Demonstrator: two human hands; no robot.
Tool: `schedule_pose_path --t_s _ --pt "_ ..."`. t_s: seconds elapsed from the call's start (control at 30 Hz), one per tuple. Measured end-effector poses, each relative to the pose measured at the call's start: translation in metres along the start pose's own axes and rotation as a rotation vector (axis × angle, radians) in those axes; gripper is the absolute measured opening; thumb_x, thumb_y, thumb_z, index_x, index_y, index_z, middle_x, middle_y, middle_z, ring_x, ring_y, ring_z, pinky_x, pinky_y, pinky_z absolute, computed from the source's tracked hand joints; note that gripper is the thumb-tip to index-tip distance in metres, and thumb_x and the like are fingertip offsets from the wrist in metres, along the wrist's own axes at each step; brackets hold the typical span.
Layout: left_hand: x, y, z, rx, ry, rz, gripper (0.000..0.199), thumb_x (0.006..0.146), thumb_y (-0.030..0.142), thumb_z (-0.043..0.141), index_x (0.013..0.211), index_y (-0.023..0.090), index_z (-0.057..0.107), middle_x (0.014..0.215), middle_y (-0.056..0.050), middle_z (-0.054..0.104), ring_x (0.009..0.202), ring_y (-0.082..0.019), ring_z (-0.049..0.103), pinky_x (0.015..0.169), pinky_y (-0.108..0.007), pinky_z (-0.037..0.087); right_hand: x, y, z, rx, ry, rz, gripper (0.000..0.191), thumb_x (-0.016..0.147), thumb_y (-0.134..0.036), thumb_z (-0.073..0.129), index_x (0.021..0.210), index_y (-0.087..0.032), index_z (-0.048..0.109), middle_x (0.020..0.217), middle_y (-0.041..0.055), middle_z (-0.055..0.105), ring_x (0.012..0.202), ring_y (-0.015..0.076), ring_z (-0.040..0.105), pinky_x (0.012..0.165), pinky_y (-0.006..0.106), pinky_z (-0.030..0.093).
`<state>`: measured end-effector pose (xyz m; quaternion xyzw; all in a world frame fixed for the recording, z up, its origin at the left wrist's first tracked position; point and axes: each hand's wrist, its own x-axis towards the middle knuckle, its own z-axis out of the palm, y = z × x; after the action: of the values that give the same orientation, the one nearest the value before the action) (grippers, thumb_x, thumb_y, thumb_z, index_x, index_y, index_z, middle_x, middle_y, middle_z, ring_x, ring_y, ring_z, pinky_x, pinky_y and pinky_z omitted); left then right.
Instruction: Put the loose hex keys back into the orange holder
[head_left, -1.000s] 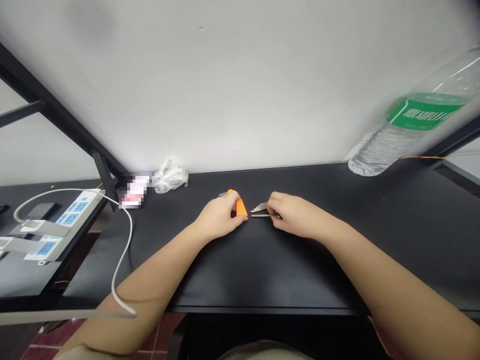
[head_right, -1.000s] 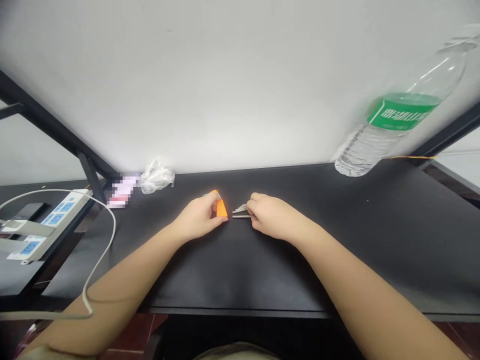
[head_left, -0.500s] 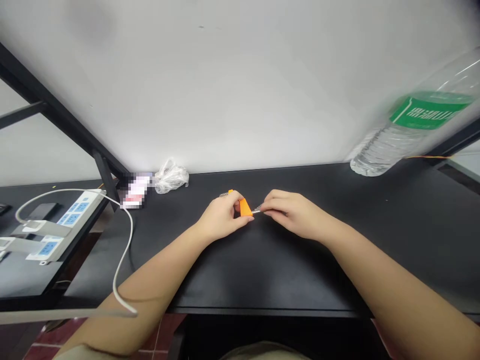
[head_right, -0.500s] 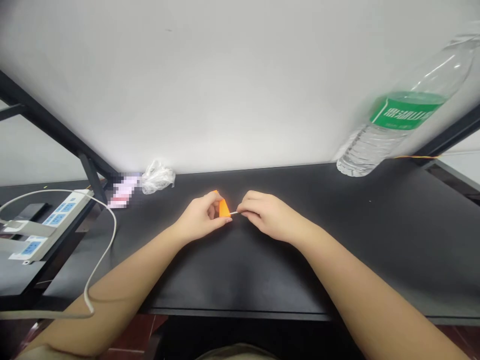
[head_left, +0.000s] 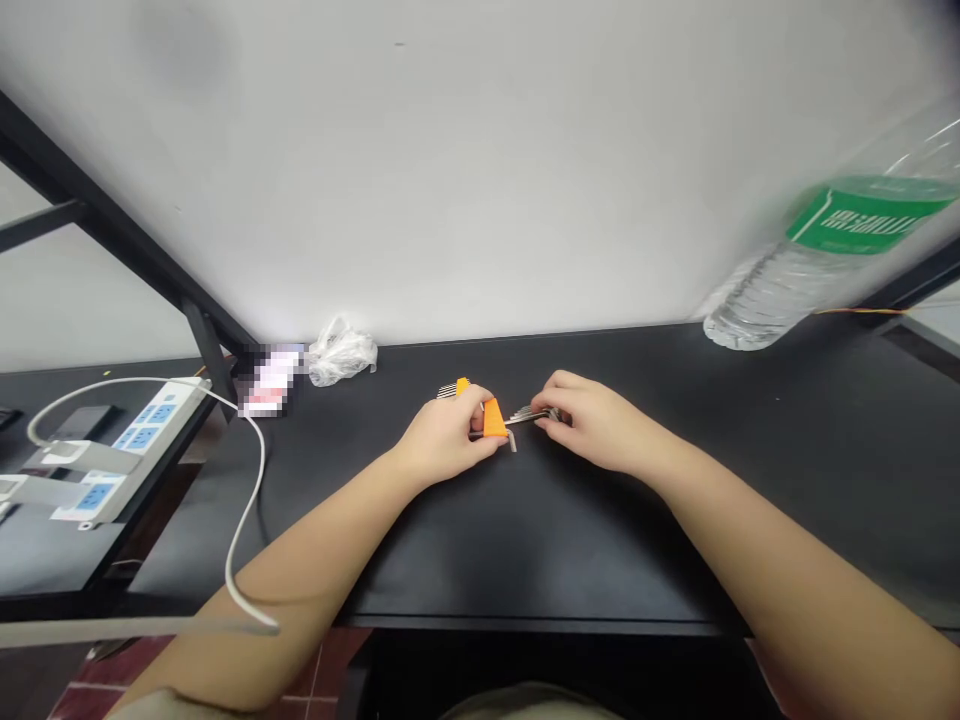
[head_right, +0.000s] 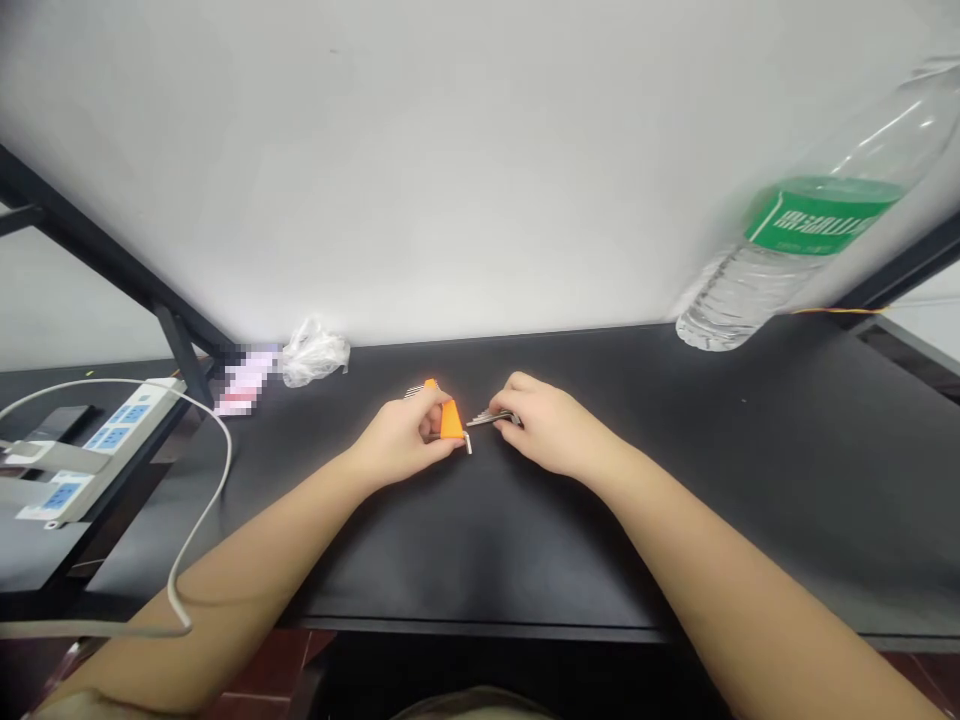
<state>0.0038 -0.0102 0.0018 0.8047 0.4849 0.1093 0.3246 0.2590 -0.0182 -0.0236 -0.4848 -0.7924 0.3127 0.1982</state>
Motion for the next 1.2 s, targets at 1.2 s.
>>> schedule_pose_path --t_s 1.2 --pt "0.003 -0.01 0.003 -0.026 0.054 0.016 0.044 0.081 0.037 0.073 0.121 0.026 0.057 0.076 0.006 0.063 0.071 -0.015 0.061 0.071 -0.027 0.049 -0.004 -0.011 -0.012 -0.087 0.078 -0.22 0.016 0.098 -0.018 0.052 0.094 -0.022 0.067 0.088 0.0032 0.063 0.075 0.0151 0.057 0.067 0.028 0.044"
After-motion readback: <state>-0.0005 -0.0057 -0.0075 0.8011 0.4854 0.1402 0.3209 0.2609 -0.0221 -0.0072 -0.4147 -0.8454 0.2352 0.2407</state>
